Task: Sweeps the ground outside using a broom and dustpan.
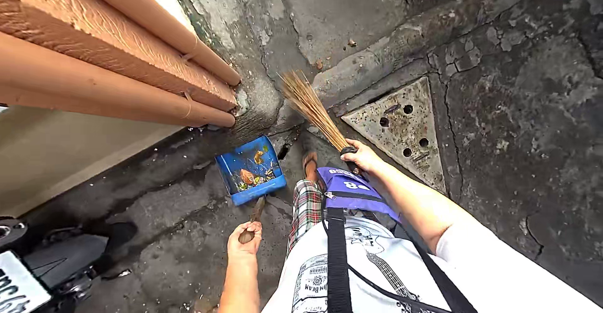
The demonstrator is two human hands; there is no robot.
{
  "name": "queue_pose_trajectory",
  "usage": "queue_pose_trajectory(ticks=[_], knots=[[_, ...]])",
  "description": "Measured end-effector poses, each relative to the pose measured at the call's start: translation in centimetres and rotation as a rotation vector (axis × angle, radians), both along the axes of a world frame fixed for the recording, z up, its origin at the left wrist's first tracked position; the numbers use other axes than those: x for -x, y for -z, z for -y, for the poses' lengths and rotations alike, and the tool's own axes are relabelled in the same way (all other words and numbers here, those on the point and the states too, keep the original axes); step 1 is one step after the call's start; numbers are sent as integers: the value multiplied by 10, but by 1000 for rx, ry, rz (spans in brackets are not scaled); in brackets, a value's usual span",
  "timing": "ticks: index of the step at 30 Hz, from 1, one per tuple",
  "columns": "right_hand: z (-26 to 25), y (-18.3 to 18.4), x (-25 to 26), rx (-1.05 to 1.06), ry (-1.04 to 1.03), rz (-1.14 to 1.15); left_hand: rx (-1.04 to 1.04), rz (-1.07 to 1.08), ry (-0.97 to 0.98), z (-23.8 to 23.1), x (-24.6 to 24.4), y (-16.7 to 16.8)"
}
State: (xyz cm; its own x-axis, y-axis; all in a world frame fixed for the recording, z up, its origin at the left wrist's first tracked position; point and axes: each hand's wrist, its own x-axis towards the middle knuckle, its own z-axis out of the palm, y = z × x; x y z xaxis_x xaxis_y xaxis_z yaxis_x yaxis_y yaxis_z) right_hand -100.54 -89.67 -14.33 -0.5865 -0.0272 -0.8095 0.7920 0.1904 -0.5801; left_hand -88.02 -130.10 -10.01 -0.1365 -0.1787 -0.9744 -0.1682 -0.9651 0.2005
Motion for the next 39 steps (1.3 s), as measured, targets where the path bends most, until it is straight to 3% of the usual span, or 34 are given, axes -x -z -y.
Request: queue_pose_trajectory(ticks=[3, 5, 10, 14, 18, 21, 23, 27, 30, 32, 34, 36, 39], knots=[[3, 9, 35, 98, 23, 102, 1, 3, -5, 0, -5, 1], [-21, 25, 66, 76, 0, 158, -6, 12, -3, 3, -6, 0], [-109, 48, 183, -374, 38, 108, -31, 47, -5, -16, 10, -4], [-111, 48, 245, -625, -104, -67, -13, 98, -36, -38, 28, -2], [-103, 12, 246, -425, -150, -98, -31, 105, -43, -53, 41, -1], [-114, -6, 230, -107, -67, 105, -1, 92, -111, -62, 54, -10], [-137, -3, 241, -57, -15, 223, -4, 68, -147, -68, 72, -19], [-216, 13, 304, -297, 85, 240, 2, 82, -119, -96, 113, -41], [-246, 12, 358, -639, -61, 90, 2, 67, -123, -122, 130, -50], [-250, 11, 372, -722, -128, 5, 5, 62, -125, -143, 145, -60], [-257, 3, 372, -637, -112, -88, -15, 43, -139, -169, 166, -69], [-267, -6, 362, -409, -80, -101, -64, 40, -137, -193, 192, -79], [-282, 0, 350, -58, 21, 62, -102, -3, -144, -224, 225, -89]])
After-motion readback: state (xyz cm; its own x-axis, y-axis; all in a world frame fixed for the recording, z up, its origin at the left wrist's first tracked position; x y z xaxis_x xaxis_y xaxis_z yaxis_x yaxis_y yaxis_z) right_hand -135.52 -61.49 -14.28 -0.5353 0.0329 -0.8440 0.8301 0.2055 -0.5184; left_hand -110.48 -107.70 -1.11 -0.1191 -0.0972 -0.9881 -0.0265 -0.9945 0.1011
